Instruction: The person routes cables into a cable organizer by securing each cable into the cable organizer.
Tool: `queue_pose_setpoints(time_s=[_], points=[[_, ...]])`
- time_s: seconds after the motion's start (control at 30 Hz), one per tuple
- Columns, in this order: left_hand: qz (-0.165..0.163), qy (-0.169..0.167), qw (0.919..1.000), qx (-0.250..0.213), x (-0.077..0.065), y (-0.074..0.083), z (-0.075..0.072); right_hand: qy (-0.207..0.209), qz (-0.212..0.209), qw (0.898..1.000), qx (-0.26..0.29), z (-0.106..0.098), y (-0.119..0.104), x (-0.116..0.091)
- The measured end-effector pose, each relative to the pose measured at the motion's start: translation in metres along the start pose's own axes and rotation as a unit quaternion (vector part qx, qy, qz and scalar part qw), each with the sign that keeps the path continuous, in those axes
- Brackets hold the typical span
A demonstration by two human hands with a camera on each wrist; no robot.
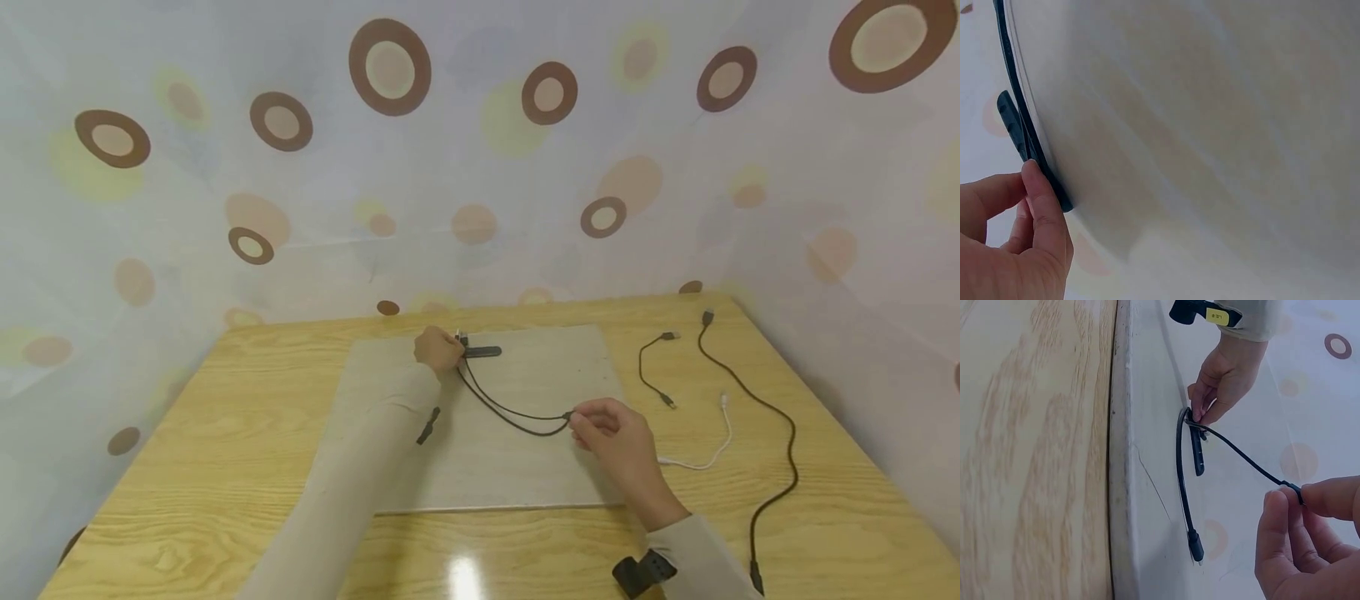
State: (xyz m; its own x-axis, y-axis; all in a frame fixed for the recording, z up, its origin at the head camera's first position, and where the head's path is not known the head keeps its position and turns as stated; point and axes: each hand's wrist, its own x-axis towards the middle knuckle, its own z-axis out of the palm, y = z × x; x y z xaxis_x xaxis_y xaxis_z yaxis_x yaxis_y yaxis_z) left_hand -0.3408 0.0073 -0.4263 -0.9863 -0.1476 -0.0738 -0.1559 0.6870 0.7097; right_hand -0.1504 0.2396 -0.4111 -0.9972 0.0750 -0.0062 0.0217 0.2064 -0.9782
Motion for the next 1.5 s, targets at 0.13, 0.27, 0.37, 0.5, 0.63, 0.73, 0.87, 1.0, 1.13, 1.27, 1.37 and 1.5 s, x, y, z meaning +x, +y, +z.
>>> queue_pose_setpoints(time_s=[0.13, 0.27, 0.37, 0.5, 0.63, 0.73, 0.87, 1.0, 1.13, 1.27, 1.37, 1.5], points=[[-0.009, -0.003, 0.9999, -0.009, -0.001, 0.0, 0.0, -0.002, -0.007, 1.0, 0.003, -0.001, 0.001, 0.0], [-0.017, 0.0, 0.9998, -0.011, -0.002, 0.001, -0.002, -0.003, -0.002, 1.0, 0.003, -0.001, 0.002, 0.0], [-0.02, -0.001, 0.9995, -0.023, -0.004, 0.001, -0.004, -0.003, -0.002, 1.0, -0.002, -0.002, 0.002, 0.001], [-0.018, -0.007, 0.9992, -0.035, -0.005, 0.003, -0.006, -0.002, -0.005, 1.0, -0.01, -0.002, 0.002, 0.001], [-0.018, -0.005, 0.9992, -0.035, -0.006, 0.006, -0.006, -0.001, 0.0, 1.0, -0.014, -0.002, 0.002, 0.002], [-0.023, -0.002, 0.9991, -0.034, -0.006, 0.007, -0.006, 0.004, 0.003, 1.0, -0.022, -0.002, 0.002, 0.003], [-0.032, -0.003, 0.9988, -0.036, -0.004, 0.006, -0.003, 0.007, 0.006, 1.0, -0.029, -0.003, 0.002, 0.005], [-0.039, -0.005, 0.9985, -0.038, -0.001, 0.004, 0.0, 0.008, 0.008, 0.999, -0.032, -0.003, 0.001, 0.007], [-0.04, -0.003, 0.9985, -0.037, 0.001, 0.003, 0.001, 0.007, 0.01, 0.999, -0.04, -0.005, 0.002, 0.011], [-0.037, 0.003, 0.9988, -0.032, -0.001, 0.005, 0.002, -0.002, 0.019, 0.999, -0.033, -0.008, 0.003, 0.015], [-0.031, 0.007, 0.9991, -0.028, -0.003, 0.006, 0.001, -0.014, 0.028, 0.999, -0.019, -0.01, 0.003, 0.016], [-0.023, 0.007, 0.9995, -0.02, -0.003, 0.005, 0.0, -0.029, 0.038, 0.999, -0.011, -0.012, 0.006, 0.018]])
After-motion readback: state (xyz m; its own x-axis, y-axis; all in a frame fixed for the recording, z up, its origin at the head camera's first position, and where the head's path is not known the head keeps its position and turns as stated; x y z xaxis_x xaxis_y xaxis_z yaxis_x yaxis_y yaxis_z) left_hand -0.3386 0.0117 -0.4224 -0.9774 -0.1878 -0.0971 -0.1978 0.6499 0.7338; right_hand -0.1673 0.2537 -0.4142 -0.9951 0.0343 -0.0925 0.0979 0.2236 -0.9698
